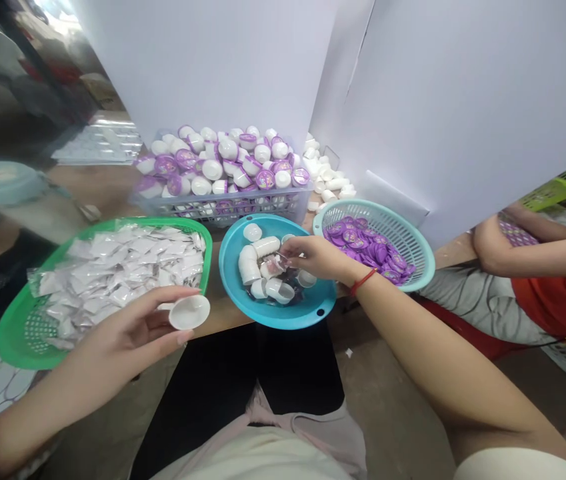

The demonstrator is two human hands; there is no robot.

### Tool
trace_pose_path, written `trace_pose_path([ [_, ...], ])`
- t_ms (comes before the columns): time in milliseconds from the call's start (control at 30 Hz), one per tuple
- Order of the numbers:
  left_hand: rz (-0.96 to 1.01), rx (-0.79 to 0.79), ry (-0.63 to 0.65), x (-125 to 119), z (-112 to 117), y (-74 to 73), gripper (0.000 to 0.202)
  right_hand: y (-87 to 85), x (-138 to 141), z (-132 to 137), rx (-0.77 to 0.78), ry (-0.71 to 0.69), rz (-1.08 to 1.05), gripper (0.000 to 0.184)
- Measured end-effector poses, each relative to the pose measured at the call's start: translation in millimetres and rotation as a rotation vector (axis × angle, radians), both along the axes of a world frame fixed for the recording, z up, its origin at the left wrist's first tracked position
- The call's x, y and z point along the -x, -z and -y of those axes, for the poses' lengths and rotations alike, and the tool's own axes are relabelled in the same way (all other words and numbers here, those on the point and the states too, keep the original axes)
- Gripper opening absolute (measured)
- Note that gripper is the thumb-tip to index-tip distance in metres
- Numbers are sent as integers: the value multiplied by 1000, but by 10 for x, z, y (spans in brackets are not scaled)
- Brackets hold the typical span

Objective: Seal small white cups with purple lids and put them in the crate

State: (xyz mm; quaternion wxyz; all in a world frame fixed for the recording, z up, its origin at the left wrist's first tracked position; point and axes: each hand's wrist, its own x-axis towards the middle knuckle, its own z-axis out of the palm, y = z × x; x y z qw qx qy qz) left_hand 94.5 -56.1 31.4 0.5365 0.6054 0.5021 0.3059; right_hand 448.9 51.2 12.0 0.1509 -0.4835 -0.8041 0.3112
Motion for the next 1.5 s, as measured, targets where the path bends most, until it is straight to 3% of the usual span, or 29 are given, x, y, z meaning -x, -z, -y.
trace_pose_path([
  [167,120,81,24,-248,-98,11,55,-29,212,129,104,65,-337,25],
  [300,227,158,5,-445,-200,63,63,-179,489,340,124,-4,-444,19],
  [433,309,125,36,-626,-232,95,54,-293,780,585,-93,-55,-369,9],
  [500,322,100,51,-687,-215,114,48,-277,873,663,-245,-52,-303,10],
  [567,350,86,29,-719,-190,153,46,-219,911,702,-288,-35,-295,13],
  [733,440,116,-108,-710,-153,297,34,-90,870,755,-40,12,-542,22],
  [867,465,131,-132,-683,-134,306,27,-184,779,820,26,-40,-605,21],
  [967,438,92,-142,-650,-91,248,29,-275,621,845,-17,-85,-569,18],
  [1033,383,40,-108,-616,-46,210,23,-273,467,838,-52,-32,-540,12],
  [1167,325,30,-21,-549,48,176,14,-128,140,720,-157,155,-336,10],
  [1267,339,95,-42,-513,96,177,15,-12,16,518,-240,226,-128,13],
  [1400,336,154,-48,-452,140,183,16,98,124,178,-282,67,190,28],
  [1500,297,128,-10,-402,178,177,18,167,294,9,-204,-39,496,43],
])
